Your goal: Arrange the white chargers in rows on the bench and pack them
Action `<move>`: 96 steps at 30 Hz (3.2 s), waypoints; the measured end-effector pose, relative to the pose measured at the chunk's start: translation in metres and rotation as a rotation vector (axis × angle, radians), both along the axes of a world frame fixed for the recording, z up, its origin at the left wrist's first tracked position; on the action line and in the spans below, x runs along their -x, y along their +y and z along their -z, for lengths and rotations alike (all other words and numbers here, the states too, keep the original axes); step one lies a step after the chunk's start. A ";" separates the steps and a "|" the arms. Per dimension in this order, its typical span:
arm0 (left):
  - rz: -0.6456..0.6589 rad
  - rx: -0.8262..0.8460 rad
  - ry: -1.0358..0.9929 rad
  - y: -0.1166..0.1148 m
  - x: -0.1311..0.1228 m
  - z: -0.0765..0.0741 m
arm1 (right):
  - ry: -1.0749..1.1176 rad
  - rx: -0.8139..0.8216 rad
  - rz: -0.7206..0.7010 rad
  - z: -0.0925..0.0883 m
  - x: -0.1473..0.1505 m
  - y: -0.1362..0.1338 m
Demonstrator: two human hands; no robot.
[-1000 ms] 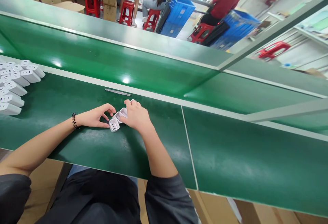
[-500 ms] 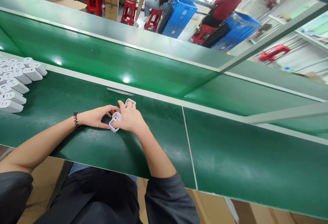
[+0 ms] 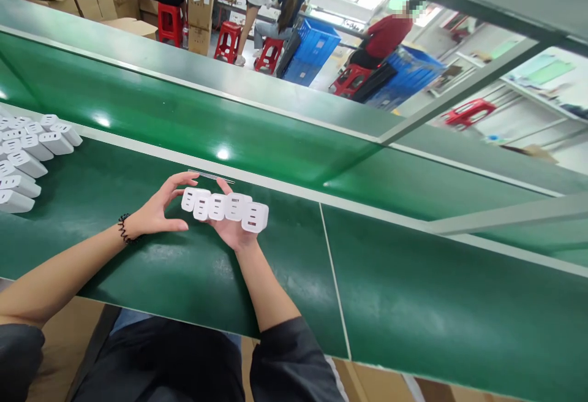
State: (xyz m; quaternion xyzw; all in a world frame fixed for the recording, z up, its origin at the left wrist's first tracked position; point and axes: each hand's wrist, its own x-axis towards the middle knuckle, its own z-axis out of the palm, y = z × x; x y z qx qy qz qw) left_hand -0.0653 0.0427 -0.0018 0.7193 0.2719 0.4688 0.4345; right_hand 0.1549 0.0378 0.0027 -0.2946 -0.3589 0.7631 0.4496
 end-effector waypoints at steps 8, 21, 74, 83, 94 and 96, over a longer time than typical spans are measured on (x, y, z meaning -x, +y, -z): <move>-0.167 -0.209 0.144 -0.013 -0.015 0.000 | -0.288 -0.008 -0.189 0.013 0.009 -0.006; -0.187 -0.369 0.311 -0.010 -0.009 0.004 | -0.306 0.031 -0.197 0.018 0.010 -0.009; -0.132 -0.313 0.527 -0.018 -0.014 -0.023 | -0.303 -0.127 -0.573 -0.001 -0.063 0.024; -0.220 -0.461 0.965 -0.023 -0.029 -0.013 | -0.349 -0.201 -0.277 -0.014 -0.094 0.023; -0.204 -0.353 1.030 -0.018 -0.011 -0.016 | -0.388 -0.156 -0.292 -0.001 -0.073 0.029; -0.185 -0.332 1.040 -0.018 -0.009 -0.017 | -0.471 -0.130 -0.291 0.000 -0.068 0.029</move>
